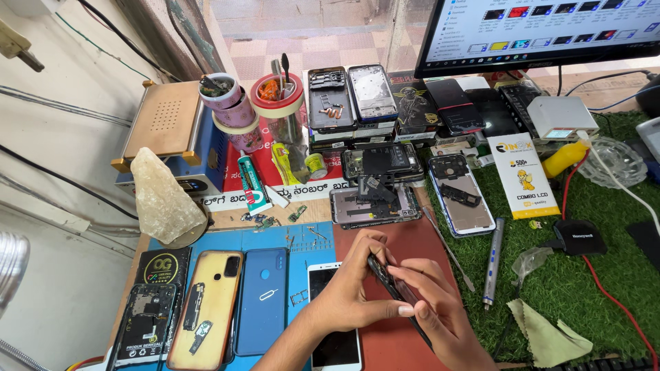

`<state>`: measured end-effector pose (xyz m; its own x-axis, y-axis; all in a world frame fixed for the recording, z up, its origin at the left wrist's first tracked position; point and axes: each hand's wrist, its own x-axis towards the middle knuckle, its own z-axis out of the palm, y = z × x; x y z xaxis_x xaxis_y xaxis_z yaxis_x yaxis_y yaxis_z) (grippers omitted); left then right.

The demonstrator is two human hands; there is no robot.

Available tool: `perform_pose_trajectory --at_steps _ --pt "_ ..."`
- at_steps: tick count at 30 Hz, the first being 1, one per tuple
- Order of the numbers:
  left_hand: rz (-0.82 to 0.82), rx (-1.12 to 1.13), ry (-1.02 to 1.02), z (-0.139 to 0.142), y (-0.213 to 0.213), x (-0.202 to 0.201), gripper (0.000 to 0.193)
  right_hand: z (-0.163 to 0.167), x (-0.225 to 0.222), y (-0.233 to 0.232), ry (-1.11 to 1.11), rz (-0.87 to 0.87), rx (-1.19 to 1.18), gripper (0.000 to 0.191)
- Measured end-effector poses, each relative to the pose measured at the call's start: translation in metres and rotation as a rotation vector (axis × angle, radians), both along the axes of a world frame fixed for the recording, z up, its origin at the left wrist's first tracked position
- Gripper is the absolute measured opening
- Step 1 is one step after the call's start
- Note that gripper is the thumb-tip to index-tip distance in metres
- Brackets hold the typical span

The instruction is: The person holds up a replacement display panel and powers it on to test it, then opens a smartphone, removes the battery and internal components from the old screen assembly, and presses the new display and frame together by hand.

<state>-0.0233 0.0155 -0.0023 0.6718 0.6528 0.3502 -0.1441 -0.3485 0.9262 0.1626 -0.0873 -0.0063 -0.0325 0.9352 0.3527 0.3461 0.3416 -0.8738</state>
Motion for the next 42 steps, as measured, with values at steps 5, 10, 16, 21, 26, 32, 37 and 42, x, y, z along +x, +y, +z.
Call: perform_pose_trajectory --at_steps 5,10,16,21,26,32,37,42 --pt "0.003 0.015 0.015 0.002 0.000 -0.001 0.066 0.003 -0.002 0.002 0.059 0.012 -0.037 0.068" --pt "0.000 0.008 0.008 0.003 -0.001 -0.001 0.065 0.002 0.001 0.007 0.009 0.007 -0.002 0.066" --pt "0.000 -0.045 0.017 0.005 -0.002 0.000 0.064 -0.001 0.001 0.009 -0.021 -0.004 0.025 0.064" --pt "0.002 -0.032 0.015 0.004 -0.001 -0.001 0.064 -0.003 0.001 0.008 -0.025 -0.013 0.040 0.064" --pt "-0.003 -0.022 0.005 0.002 -0.001 0.000 0.064 -0.007 0.001 0.005 -0.014 -0.015 0.028 0.066" --pt "0.007 0.003 0.022 0.002 -0.001 0.000 0.064 -0.009 -0.002 0.000 -0.019 -0.025 0.056 0.070" --pt "0.010 0.036 0.038 0.005 -0.001 -0.001 0.062 -0.004 -0.002 -0.004 -0.070 -0.017 0.072 0.073" --pt "0.010 -0.011 0.043 0.007 -0.001 -0.002 0.063 0.000 -0.003 -0.005 -0.113 -0.019 0.092 0.072"
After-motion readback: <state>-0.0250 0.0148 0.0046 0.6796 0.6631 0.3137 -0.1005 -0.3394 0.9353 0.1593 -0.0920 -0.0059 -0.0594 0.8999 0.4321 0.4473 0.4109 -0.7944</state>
